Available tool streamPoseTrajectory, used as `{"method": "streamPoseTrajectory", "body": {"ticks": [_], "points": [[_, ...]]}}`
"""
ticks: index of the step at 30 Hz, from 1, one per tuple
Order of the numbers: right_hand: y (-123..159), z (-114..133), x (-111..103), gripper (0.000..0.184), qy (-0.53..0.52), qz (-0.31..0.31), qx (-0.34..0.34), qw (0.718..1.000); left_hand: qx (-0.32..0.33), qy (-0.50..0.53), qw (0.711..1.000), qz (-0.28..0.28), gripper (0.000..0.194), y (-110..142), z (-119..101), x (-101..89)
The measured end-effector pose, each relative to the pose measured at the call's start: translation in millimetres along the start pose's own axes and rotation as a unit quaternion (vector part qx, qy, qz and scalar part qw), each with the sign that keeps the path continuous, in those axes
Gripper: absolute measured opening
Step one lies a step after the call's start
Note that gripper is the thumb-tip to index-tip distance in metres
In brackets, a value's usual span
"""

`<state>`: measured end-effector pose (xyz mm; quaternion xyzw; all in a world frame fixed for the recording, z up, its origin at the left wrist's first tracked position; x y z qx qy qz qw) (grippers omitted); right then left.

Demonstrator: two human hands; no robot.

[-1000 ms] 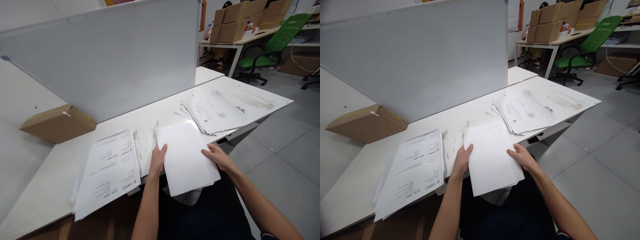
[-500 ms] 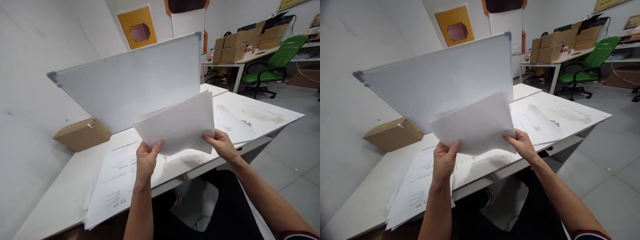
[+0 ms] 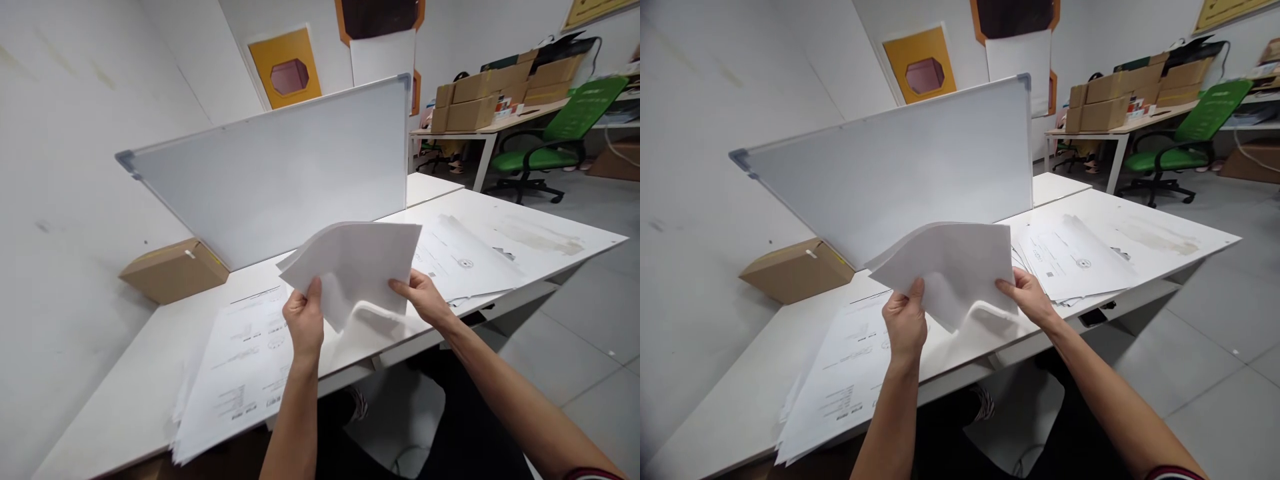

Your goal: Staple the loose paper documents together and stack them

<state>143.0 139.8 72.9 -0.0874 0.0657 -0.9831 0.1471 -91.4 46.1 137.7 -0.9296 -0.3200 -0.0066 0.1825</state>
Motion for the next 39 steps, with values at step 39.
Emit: {"method": "streamPoseTrajectory", "body": {"ticks": [39], "points": [[-9, 62, 3, 0.02, 0.301, 0.036, -0.081, 0.95, -0.061, -0.005, 0.998, 0.031, 0.04, -2, 48, -12.5]]}}
Point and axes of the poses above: each hand's wrist, its own y-axis away from the middle knuckle, its own x-axis out of the palm, z = x × y, the point moved 10 cm from there along -y, towards the middle knuckle, and after that the axes turned 1 degree about x, right-handed, at the moved point
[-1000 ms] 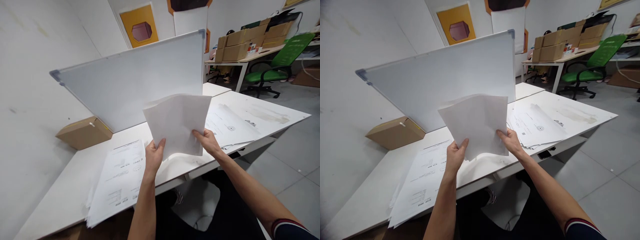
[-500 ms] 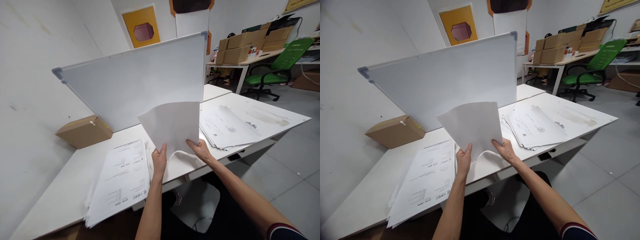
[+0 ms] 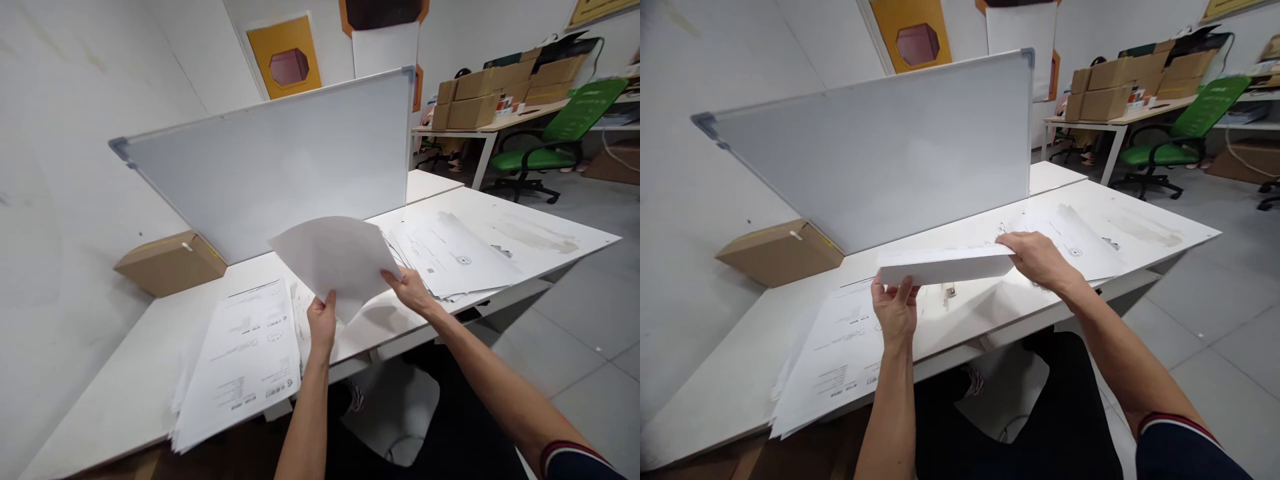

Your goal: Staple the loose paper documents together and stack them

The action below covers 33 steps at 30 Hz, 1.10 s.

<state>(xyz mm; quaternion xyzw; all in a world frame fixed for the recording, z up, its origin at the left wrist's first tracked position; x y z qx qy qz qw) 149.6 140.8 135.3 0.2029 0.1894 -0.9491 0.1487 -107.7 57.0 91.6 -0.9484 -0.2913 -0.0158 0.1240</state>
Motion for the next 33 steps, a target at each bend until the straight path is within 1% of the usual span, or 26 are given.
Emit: {"method": "streamPoseTrajectory", "body": {"ticks": [1, 2, 3, 4, 5, 7, 8, 9, 11, 13, 15, 17, 20, 22, 23, 25, 27, 28, 30, 32, 33], "points": [[0, 17, -13, 0.019, 0.068, 0.017, -0.03, 0.997, 0.032, 0.02, 0.999, -0.023, 0.047, 1, -9, -9.3], [0, 33, -26, 0.018, 0.145, 0.019, -0.059, 0.988, 0.058, 0.025, 0.997, -0.045, 0.054, 3, -15, -18.2], [0, 47, -33, 0.019, 0.22, 0.027, -0.083, 0.972, 0.066, 0.001, 0.996, -0.055, 0.052, 7, -14, -23.7], [1, 58, -35, 0.022, 0.294, 0.035, -0.104, 0.949, 0.064, -0.035, 0.996, -0.059, 0.047, 11, -9, -26.9], [2, 65, -33, 0.025, 0.36, 0.045, -0.121, 0.924, 0.05, -0.081, 0.994, -0.055, 0.038, 15, -1, -27.9], [3, 69, -20, 0.03, 0.451, 0.076, -0.139, 0.878, 0.012, -0.153, 0.988, -0.038, 0.026, 22, 19, -26.3], [4, 66, -13, 0.03, 0.475, 0.092, -0.139, 0.864, -0.006, -0.168, 0.985, -0.025, 0.024, 25, 29, -24.5], [4, 62, -7, 0.029, 0.487, 0.107, -0.132, 0.857, -0.02, -0.174, 0.984, -0.014, 0.024, 27, 36, -22.5], [3, 56, -3, 0.026, 0.484, 0.116, -0.113, 0.86, -0.029, -0.182, 0.983, -0.008, 0.024, 28, 42, -21.4], [3, 59, -6, 0.027, 0.476, 0.097, -0.121, 0.865, -0.016, -0.212, 0.977, -0.019, 0.025, 27, 37, -23.9], [3, 65, -8, 0.029, 0.487, 0.086, -0.142, 0.857, 0.002, -0.242, 0.97, -0.028, 0.025, 26, 30, -25.3], [4, 60, -3, 0.028, 0.511, 0.114, -0.135, 0.841, -0.009, -0.269, 0.963, -0.003, 0.023, 27, 34, -21.0], [4, 39, 8, 0.026, 0.531, 0.168, -0.083, 0.827, -0.046, -0.312, 0.948, 0.037, 0.022, 33, 55, -15.5], [5, 30, 12, 0.026, 0.519, 0.182, -0.072, 0.832, -0.042, -0.319, 0.946, 0.027, 0.023, 34, 63, -18.2], [7, 29, 13, 0.026, 0.505, 0.184, -0.078, 0.84, -0.032, -0.304, 0.952, 0.016, 0.022, 34, 64, -20.4], [11, 33, 8, 0.025, 0.463, 0.183, -0.094, 0.862, -0.023, -0.241, 0.97, -0.008, 0.02, 31, 64, -26.2], [15, 38, -6, 0.023, 0.417, 0.184, -0.091, 0.885, -0.025, -0.151, 0.988, -0.03, 0.024, 27, 62, -30.5], [18, 38, -14, 0.022, 0.392, 0.194, -0.076, 0.896, -0.022, -0.111, 0.993, -0.042, 0.026, 25, 58, -31.8], [26, 30, -26, 0.024, 0.331, 0.232, -0.024, 0.914, 0.001, -0.06, 0.996, -0.068, 0.028, 23, 46, -33.0], [39, 13, -30, 0.03, 0.242, 0.29, 0.035, 0.925, 0.029, -0.057, 0.995, -0.073, 0.029, 21, 33, -28.2], [48, 1, -28, 0.032, 0.186, 0.315, 0.069, 0.928, 0.036, -0.068, 0.995, -0.063, 0.029, 19, 29, -23.3]]}}
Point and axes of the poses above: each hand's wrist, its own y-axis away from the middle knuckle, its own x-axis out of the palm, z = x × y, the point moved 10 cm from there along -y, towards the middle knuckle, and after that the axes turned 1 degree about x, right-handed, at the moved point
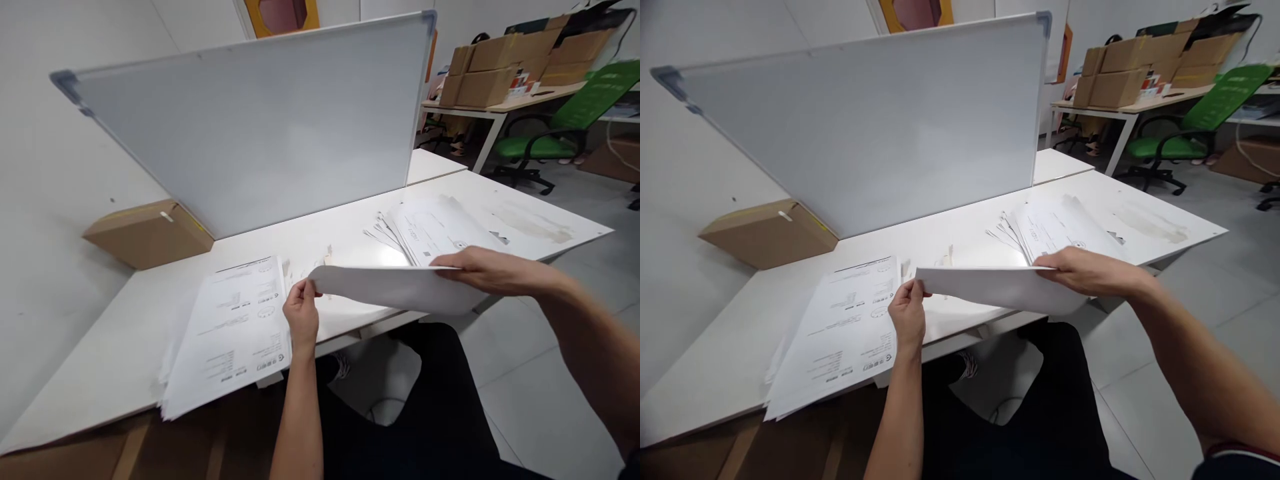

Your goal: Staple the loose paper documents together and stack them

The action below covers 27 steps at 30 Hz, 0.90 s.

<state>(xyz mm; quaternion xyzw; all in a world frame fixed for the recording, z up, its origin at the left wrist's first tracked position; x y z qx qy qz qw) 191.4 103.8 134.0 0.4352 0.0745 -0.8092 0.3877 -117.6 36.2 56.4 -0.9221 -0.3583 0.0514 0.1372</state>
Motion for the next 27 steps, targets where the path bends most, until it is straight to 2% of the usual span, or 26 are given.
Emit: {"method": "streamPoseTrajectory", "body": {"ticks": [2, 3, 6, 8, 10, 13, 19, 27], "points": [[5, -31, 28, 0.034, -0.131, 0.045, 0.047, 0.989, 0.005, -0.033, 0.999, 0.038, 0.03, -3, -1, 12.4], [7, -50, 47, 0.035, -0.195, 0.061, 0.083, 0.975, 0.003, -0.052, 0.997, 0.056, 0.031, -5, 3, 17.9], [18, -107, 111, 0.041, -0.346, 0.088, 0.201, 0.912, 0.0, -0.125, 0.99, 0.073, 0.033, -10, 22, 24.1], [26, -129, 145, 0.043, -0.426, 0.082, 0.238, 0.869, 0.007, -0.193, 0.979, 0.064, 0.031, -12, 36, 22.5], [32, -138, 164, 0.041, -0.487, 0.06, 0.251, 0.834, 0.023, -0.246, 0.967, 0.063, 0.032, -12, 46, 22.3], [40, -135, 173, 0.038, -0.534, 0.037, 0.261, 0.803, 0.065, -0.275, 0.957, 0.071, 0.037, -9, 47, 25.8], [43, -112, 180, 0.035, -0.571, 0.047, 0.288, 0.767, 0.122, -0.277, 0.946, 0.119, 0.044, -3, 39, 38.2], [28, -99, 186, 0.033, -0.599, 0.053, 0.28, 0.748, 0.107, -0.284, 0.941, 0.15, 0.05, 1, 41, 43.0]]}}
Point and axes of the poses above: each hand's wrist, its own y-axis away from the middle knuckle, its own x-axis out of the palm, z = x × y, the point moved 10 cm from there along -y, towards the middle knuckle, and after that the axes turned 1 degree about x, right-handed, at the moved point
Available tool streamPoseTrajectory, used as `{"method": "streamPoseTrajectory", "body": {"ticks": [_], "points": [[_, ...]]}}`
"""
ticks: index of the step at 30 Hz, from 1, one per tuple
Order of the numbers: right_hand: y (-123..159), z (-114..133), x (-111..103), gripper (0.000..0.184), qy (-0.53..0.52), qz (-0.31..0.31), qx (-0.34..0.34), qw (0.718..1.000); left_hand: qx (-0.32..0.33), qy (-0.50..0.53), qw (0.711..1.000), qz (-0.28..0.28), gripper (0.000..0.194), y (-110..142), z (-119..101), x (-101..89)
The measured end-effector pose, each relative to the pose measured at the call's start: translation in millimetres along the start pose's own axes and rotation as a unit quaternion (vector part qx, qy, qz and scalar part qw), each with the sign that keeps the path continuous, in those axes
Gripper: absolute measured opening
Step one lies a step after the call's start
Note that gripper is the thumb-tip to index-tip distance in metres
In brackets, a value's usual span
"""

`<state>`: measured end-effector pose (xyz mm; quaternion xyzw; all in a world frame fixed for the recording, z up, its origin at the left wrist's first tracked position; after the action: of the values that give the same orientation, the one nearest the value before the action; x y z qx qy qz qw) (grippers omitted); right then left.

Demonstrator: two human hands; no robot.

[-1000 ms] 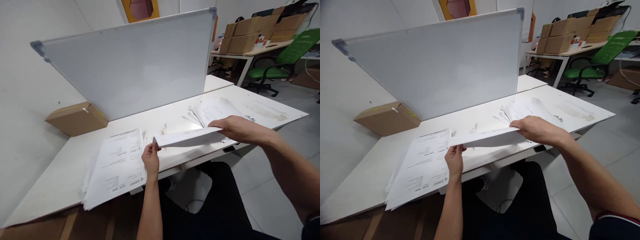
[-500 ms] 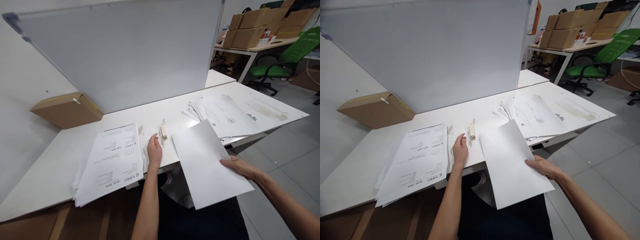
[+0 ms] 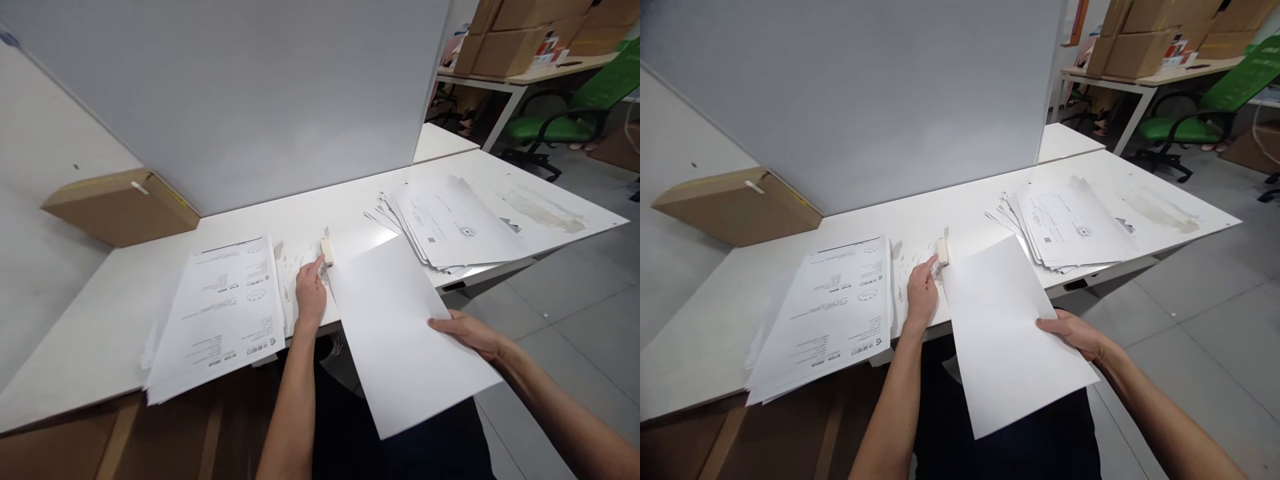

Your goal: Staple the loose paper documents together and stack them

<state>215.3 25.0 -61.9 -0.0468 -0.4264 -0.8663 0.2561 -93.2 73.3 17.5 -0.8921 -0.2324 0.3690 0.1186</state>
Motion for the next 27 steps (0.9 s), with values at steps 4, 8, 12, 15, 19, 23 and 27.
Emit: {"method": "streamPoseTrajectory", "body": {"ticks": [4, 8, 12, 15, 19, 23, 27], "points": [[1, 0, 3, 0.031, -0.02, 0.018, 0.003, 1.0, 0.004, 0.001, 1.0, -0.003, 0.053, -1, -2, 0.2], [0, -3, 6, 0.032, -0.045, 0.042, 0.011, 0.998, 0.009, 0.01, 1.0, -0.021, 0.052, -2, 0, -2.9], [-8, -4, 2, 0.03, -0.059, 0.012, 0.014, 0.998, -0.021, 0.069, 0.996, -0.051, 0.048, -1, 12, -9.7], [-9, -3, 6, 0.031, -0.061, 0.009, 0.017, 0.998, -0.021, 0.075, 0.996, -0.045, 0.046, 0, 14, -8.5], [-4, -2, 8, 0.03, -0.064, 0.008, 0.017, 0.998, -0.018, 0.027, 0.999, -0.021, 0.043, 0, 10, -3.4], [-2, -2, 5, 0.031, -0.056, -0.004, 0.017, 0.998, -0.03, -0.013, 0.999, 0.009, 0.042, 0, 6, 1.4], [-5, -1, 5, 0.031, -0.061, -0.007, 0.009, 0.998, -0.028, -0.025, 0.999, 0.022, 0.043, 0, 3, 2.6]]}}
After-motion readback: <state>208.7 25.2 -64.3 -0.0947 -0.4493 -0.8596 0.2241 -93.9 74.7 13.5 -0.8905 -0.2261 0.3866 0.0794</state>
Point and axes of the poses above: each hand's wrist, its own y-axis away from the middle knuckle, its own x-axis out of the palm, z = x × y, the point moved 10 cm from there along -y, towards the middle knuckle, and after that the axes turned 1 degree about x, right-handed, at the moved point
